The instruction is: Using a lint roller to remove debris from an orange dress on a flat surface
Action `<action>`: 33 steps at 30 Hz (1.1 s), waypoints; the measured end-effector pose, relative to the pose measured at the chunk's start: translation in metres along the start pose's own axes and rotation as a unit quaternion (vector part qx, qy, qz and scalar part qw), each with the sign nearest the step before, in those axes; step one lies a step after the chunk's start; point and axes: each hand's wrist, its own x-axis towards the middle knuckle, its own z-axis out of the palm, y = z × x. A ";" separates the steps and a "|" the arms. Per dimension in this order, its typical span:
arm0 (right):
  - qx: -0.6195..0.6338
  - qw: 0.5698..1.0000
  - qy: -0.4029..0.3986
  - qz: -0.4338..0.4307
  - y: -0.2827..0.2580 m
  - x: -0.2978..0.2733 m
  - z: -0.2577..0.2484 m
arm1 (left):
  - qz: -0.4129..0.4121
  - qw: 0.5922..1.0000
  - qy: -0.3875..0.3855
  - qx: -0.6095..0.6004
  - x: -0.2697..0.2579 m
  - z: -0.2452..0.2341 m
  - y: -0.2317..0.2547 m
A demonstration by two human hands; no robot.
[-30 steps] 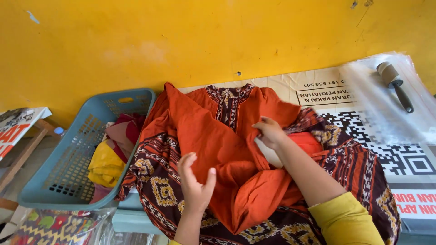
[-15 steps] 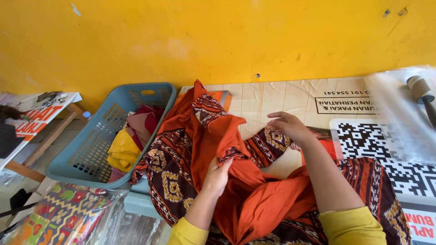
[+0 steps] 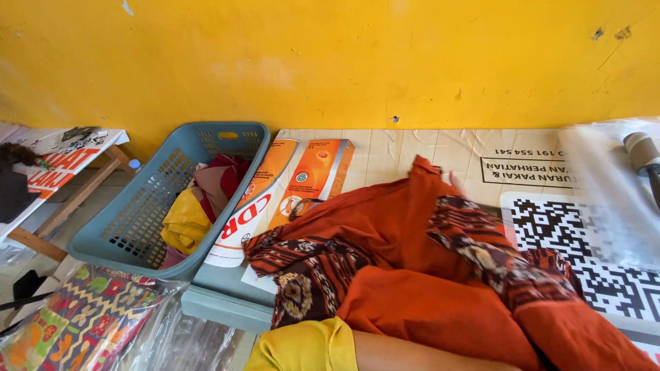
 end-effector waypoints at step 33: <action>-0.019 0.831 0.198 -0.519 -0.159 -0.055 -0.109 | 0.368 0.411 0.719 -0.423 -0.429 -0.411 -0.091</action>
